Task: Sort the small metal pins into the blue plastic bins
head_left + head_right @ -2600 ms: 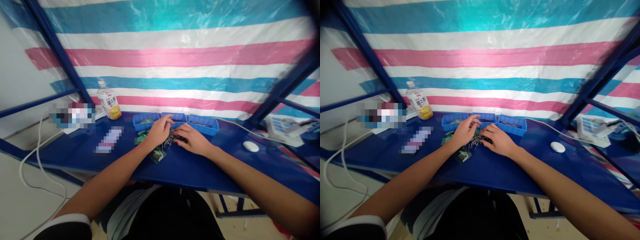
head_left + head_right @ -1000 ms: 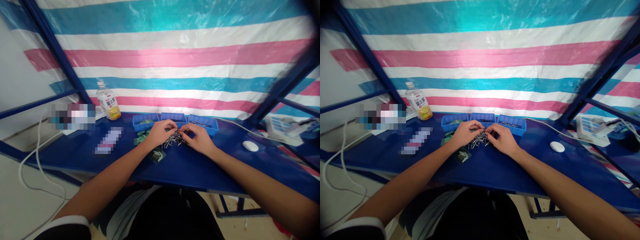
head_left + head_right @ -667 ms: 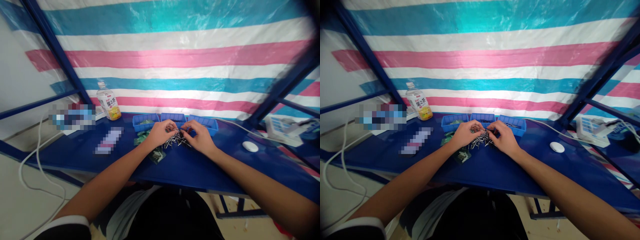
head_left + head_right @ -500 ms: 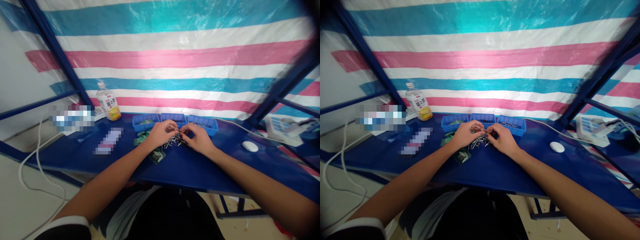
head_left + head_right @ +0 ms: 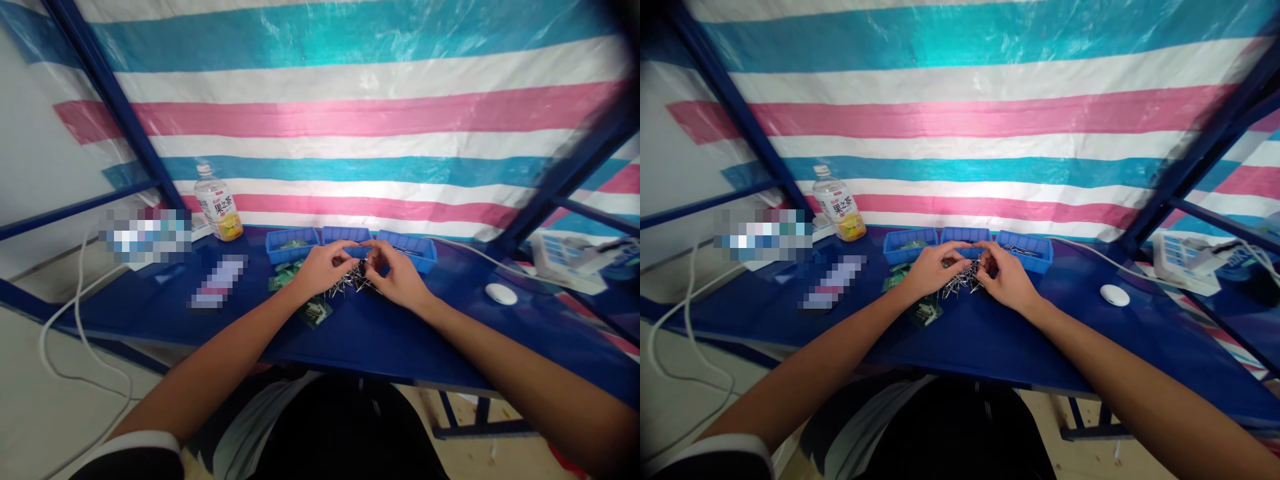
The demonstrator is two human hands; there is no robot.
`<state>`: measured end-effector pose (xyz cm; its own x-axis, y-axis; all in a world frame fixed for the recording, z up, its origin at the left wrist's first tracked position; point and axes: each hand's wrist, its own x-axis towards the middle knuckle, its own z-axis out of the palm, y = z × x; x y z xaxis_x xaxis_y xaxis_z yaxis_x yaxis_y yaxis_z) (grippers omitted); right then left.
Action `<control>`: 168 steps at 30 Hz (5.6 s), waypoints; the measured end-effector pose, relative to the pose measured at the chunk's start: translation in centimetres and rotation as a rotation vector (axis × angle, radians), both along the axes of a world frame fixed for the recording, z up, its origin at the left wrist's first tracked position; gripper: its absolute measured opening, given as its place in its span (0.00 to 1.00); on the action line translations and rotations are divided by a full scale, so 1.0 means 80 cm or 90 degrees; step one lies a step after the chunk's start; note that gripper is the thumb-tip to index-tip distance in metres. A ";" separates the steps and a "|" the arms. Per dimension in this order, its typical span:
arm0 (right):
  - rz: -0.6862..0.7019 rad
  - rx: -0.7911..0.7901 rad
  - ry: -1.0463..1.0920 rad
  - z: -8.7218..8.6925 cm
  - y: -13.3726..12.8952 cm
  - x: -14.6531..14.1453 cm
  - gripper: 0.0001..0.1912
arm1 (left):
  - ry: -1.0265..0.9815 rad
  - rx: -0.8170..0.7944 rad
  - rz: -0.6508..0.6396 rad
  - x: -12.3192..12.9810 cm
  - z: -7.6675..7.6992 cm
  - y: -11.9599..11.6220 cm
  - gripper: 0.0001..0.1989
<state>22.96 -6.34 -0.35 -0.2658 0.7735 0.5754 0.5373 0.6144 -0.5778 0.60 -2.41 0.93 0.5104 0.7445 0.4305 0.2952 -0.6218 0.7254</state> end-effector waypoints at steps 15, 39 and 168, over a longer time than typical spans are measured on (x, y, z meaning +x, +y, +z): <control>-0.008 0.038 -0.006 -0.003 0.002 -0.001 0.05 | -0.014 0.039 -0.009 0.000 0.000 0.001 0.13; -0.011 -0.023 -0.039 -0.003 0.000 0.002 0.09 | -0.088 0.008 -0.014 0.001 -0.005 0.006 0.11; -0.043 -0.009 -0.024 -0.011 0.007 0.002 0.08 | 0.015 0.062 0.015 0.000 0.002 0.001 0.06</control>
